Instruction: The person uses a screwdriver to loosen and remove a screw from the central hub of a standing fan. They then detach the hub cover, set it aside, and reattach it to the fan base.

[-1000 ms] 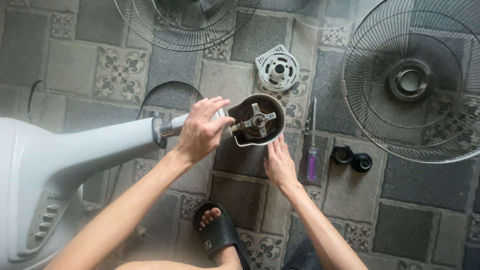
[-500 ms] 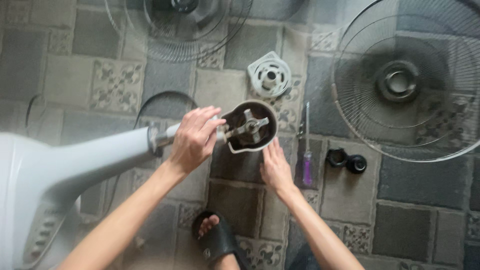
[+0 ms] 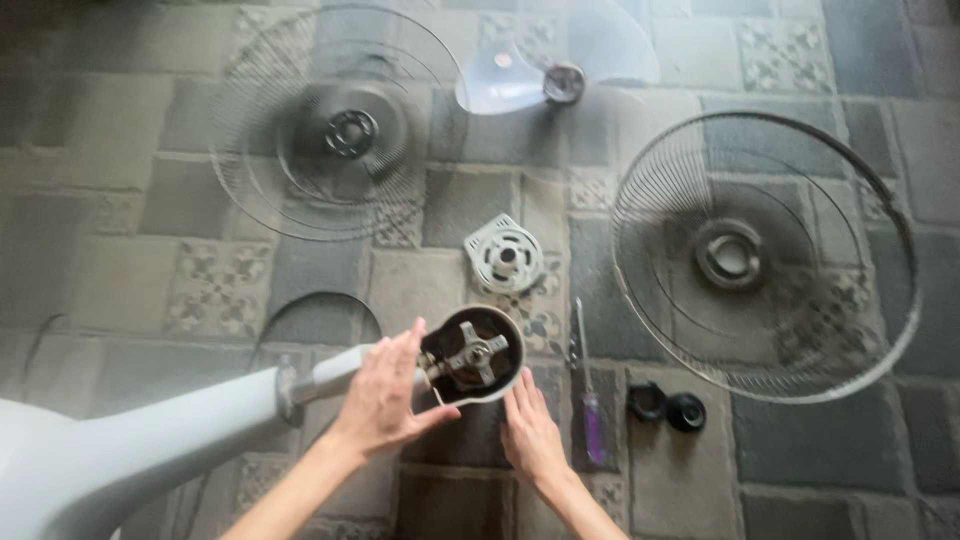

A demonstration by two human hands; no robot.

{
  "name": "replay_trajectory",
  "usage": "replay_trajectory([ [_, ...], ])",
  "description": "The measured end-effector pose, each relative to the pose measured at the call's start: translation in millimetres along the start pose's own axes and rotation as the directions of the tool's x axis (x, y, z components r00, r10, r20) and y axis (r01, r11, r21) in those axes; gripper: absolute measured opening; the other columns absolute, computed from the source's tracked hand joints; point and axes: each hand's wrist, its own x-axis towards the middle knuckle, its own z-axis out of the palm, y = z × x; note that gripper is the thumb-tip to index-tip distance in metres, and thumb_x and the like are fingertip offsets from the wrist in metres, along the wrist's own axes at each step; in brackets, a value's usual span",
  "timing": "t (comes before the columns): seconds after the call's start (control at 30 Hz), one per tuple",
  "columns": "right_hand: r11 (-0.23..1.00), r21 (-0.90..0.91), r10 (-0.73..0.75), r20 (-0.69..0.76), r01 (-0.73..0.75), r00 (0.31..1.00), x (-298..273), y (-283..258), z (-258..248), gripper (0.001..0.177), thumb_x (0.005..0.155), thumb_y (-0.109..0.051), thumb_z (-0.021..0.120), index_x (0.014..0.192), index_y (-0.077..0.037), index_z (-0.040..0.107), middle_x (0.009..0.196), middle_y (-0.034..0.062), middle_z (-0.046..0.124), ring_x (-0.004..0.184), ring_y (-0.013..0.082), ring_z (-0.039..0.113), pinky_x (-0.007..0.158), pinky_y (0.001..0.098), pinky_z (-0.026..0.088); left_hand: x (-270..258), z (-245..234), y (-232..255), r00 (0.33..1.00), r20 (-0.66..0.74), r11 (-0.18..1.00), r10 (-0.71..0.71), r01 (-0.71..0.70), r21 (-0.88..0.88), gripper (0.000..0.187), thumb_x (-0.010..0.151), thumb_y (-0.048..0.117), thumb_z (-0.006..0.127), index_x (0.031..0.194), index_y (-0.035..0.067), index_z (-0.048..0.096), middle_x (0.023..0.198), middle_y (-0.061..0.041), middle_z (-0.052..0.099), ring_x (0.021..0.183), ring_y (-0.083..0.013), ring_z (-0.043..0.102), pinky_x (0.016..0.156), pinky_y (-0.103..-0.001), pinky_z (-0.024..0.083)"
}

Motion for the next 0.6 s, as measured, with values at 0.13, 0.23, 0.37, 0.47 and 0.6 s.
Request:
replay_trajectory([
  [0.13,1.0,0.005,0.004,0.002,-0.004,1.0,-0.2,3.6,2.4,0.084,0.072,-0.003,0.071,0.148,0.005,0.036,0.155,0.0234,0.035,0.147,0.0441,0.027,0.116,0.0499,0.033,-5.1,9.8,-7.9,0.999,-0.038,1.0,0.023,-0.023,0.006,0.129,0.07,0.074,0.077,0.155,-0.007,0.022,0.139,-0.027,0.052,0.126,-0.0407,0.053,0.112,-0.053,0.037],
  [0.23,1.0,-0.011,0.017,0.021,-0.017,1.0,0.9,5.9,3.3,0.084,0.071,-0.003,0.072,0.147,0.003,0.036,0.155,0.0225,0.035,0.147,0.0422,0.027,0.116,0.0474,0.033,-8.5,19.3,-12.2,0.998,-0.057,1.0,0.029,-0.029,-0.001,0.131,0.072,0.08,0.073,0.156,-0.007,0.022,0.138,-0.026,0.053,0.128,-0.0396,0.053,0.113,-0.055,0.035],
  [0.37,0.998,-0.041,0.054,0.079,-0.051,0.995,3.9,4.8,1.9,0.084,0.074,-0.007,0.073,0.148,0.001,0.034,0.156,0.0217,0.033,0.147,0.0406,0.028,0.115,0.0428,0.037,-13.0,27.3,-16.3,0.997,-0.073,0.999,0.024,-0.022,0.025,0.132,0.073,0.085,0.066,0.158,-0.006,0.022,0.137,-0.026,0.053,0.129,-0.0392,0.053,0.116,-0.055,0.035],
  [0.47,0.991,0.015,0.133,0.102,-0.135,0.986,1.3,3.1,-0.8,0.087,0.076,-0.01,0.073,0.153,-0.002,0.032,0.157,0.0219,0.032,0.146,0.0393,0.03,0.112,0.0418,0.041,-16.2,30.3,-17.3,0.997,-0.074,0.999,0.015,-0.012,0.043,0.131,0.075,0.087,0.065,0.159,-0.004,0.023,0.137,-0.025,0.054,0.13,-0.0387,0.054,0.118,-0.054,0.036],
  [0.6,0.98,0.079,0.183,0.035,-0.185,0.983,0.9,3.7,-2.8,0.083,0.079,-0.014,0.071,0.151,-0.003,0.03,0.155,0.026,0.034,0.142,0.0389,0.039,0.104,0.0431,0.049,-16.6,31.6,-18.8,0.998,-0.054,0.999,0.008,-0.006,0.041,0.131,0.076,0.087,0.064,0.16,-0.005,0.022,0.136,-0.023,0.055,0.129,-0.0381,0.053,0.118,-0.053,0.036],
])
